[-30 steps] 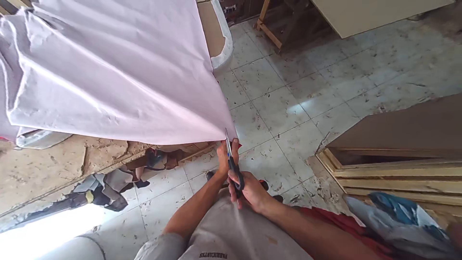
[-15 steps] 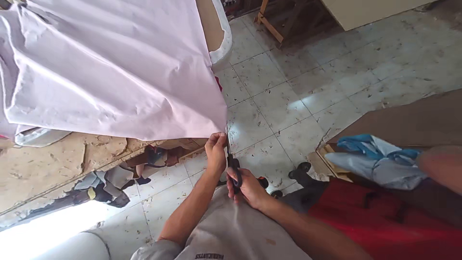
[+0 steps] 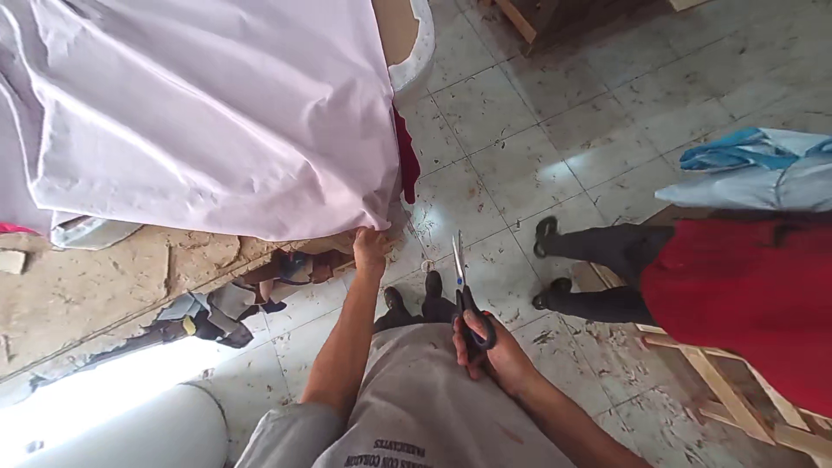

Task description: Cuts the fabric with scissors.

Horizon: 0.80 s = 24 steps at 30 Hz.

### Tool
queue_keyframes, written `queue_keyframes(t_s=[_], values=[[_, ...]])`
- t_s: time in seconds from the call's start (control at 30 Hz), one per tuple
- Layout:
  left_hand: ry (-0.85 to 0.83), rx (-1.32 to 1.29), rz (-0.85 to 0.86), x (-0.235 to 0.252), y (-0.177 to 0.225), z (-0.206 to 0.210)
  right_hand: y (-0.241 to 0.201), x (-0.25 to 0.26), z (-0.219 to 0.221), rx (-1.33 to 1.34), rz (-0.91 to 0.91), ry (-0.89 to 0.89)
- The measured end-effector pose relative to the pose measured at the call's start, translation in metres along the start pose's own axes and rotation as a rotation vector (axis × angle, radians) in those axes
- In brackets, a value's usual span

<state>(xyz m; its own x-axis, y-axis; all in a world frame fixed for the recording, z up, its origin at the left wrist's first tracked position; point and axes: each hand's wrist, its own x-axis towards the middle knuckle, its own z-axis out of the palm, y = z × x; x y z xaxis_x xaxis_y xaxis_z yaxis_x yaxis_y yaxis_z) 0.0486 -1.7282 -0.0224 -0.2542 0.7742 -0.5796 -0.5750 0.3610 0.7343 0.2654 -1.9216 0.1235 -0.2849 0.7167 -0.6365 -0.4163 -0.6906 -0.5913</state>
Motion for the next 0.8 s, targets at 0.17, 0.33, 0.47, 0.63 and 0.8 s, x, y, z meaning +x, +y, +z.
queue_keyframes(t_s=[0.17,0.33,0.47,0.63,0.8], values=[[-0.089,-0.037,-0.059,-0.039,0.015,0.017,-0.002,0.001,0.000,0.030,0.000,-0.077],[-0.242,-0.007,0.124,-0.097,0.067,0.026,-0.016,-0.015,0.004,0.100,0.134,-0.341],[-0.273,0.160,0.303,-0.098,0.085,0.030,-0.024,-0.018,0.015,0.044,0.192,-0.445],[-0.244,0.000,0.407,-0.117,0.087,0.037,-0.022,-0.012,0.017,0.028,0.181,-0.426],[-0.083,0.088,0.409,-0.100,0.067,0.042,-0.017,-0.016,0.016,0.066,0.124,-0.415]])
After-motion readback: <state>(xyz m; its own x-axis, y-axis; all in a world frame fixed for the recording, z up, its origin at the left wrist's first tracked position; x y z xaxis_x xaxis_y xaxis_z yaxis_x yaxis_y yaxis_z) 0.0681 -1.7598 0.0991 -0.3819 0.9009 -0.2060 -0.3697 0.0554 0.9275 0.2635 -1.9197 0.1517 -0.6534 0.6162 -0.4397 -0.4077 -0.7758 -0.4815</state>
